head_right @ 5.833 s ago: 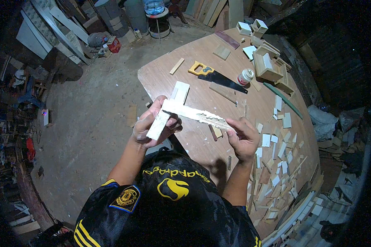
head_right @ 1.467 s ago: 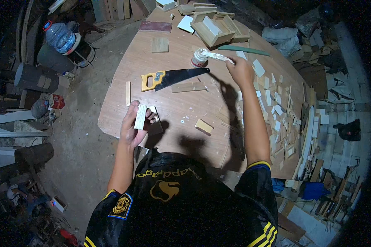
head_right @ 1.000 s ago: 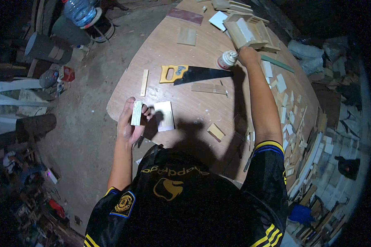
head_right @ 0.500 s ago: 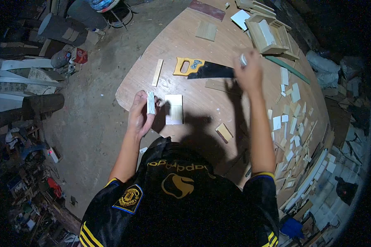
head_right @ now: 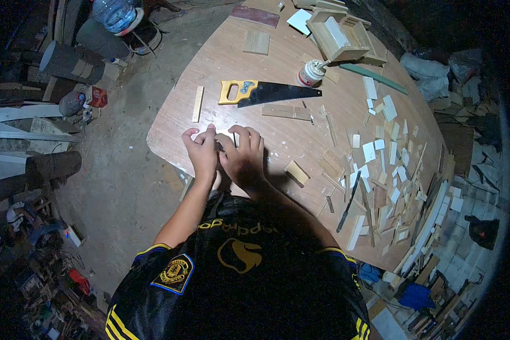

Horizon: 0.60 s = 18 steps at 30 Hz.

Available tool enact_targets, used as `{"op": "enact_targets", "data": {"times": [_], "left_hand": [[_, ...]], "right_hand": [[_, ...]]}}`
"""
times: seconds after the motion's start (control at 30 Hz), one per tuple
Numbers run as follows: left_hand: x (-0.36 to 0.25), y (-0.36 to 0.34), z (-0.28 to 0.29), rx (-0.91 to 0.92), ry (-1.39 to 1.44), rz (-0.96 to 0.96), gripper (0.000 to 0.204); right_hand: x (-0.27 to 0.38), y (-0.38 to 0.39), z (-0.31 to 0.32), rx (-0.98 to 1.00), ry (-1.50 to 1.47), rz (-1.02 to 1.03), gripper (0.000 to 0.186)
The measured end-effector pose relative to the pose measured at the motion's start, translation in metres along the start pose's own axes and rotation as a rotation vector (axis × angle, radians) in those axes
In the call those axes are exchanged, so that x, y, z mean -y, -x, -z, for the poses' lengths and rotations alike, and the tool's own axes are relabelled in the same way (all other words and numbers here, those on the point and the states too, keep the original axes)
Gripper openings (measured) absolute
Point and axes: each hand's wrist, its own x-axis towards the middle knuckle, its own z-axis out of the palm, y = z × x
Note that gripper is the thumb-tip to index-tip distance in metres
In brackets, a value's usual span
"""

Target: Assembling wooden pieces by gluing and fitting them together in a workshop environment.

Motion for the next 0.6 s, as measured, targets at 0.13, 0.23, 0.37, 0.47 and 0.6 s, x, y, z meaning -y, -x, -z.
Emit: {"op": "enact_targets", "data": {"times": [0.13, 0.23, 0.37, 0.47, 0.6], "left_hand": [[0.001, 0.003, -0.005, -0.033, -0.081, -0.008, 0.045], [-0.003, 0.005, -0.010, -0.060, -0.046, 0.040, 0.044], [0.008, 0.001, -0.013, -0.062, -0.096, -0.018, 0.044], [0.014, 0.001, -0.012, -0.067, -0.095, -0.094, 0.044], [0.019, 0.003, -0.013, -0.077, -0.109, -0.112, 0.045]], "right_hand": [[-0.002, 0.001, -0.008, -0.088, 0.055, 0.005, 0.044], [-0.006, -0.002, -0.014, -0.099, 0.078, -0.010, 0.041], [-0.013, -0.005, -0.027, -0.166, 0.111, -0.022, 0.034], [-0.011, -0.006, -0.027, -0.188, 0.117, -0.027, 0.030], [-0.011, -0.004, -0.026, -0.198, 0.134, -0.044, 0.029]]}}
